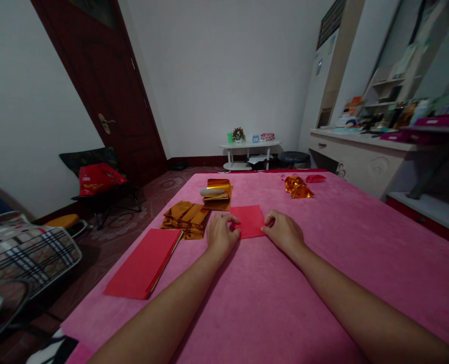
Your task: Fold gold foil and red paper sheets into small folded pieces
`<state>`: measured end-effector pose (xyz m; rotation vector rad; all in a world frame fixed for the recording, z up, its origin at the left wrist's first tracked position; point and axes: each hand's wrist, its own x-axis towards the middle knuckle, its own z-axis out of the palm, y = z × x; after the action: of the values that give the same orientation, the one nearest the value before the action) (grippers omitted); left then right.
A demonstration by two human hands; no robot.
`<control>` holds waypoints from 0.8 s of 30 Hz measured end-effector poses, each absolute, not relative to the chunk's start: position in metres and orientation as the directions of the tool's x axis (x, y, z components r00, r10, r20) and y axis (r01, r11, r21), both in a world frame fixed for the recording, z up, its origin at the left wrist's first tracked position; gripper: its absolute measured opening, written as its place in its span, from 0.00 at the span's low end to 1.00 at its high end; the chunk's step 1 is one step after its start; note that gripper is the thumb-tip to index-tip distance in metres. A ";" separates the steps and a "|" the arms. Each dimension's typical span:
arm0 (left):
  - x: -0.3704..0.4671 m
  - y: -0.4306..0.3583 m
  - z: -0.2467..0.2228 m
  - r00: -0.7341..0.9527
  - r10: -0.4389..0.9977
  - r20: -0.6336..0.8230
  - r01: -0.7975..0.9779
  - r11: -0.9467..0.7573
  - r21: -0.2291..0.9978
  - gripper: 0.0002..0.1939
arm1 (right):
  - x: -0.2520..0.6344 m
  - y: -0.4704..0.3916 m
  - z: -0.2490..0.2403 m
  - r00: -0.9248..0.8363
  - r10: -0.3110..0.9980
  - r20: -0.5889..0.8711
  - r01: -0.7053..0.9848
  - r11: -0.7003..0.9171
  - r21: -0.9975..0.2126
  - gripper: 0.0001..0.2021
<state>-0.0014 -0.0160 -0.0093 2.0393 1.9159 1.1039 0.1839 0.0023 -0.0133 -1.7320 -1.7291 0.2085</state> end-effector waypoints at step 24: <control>-0.007 0.004 -0.025 0.365 0.856 0.365 0.662 -0.515 0.544 0.12 | 0.163 -0.021 -0.009 -0.044 0.925 0.376 0.990 0.092 -0.109 0.13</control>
<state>-0.0067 0.0044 -0.0247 2.3265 1.3405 0.8995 0.1629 -0.0205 -0.0094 -1.8883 -2.0277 -0.2549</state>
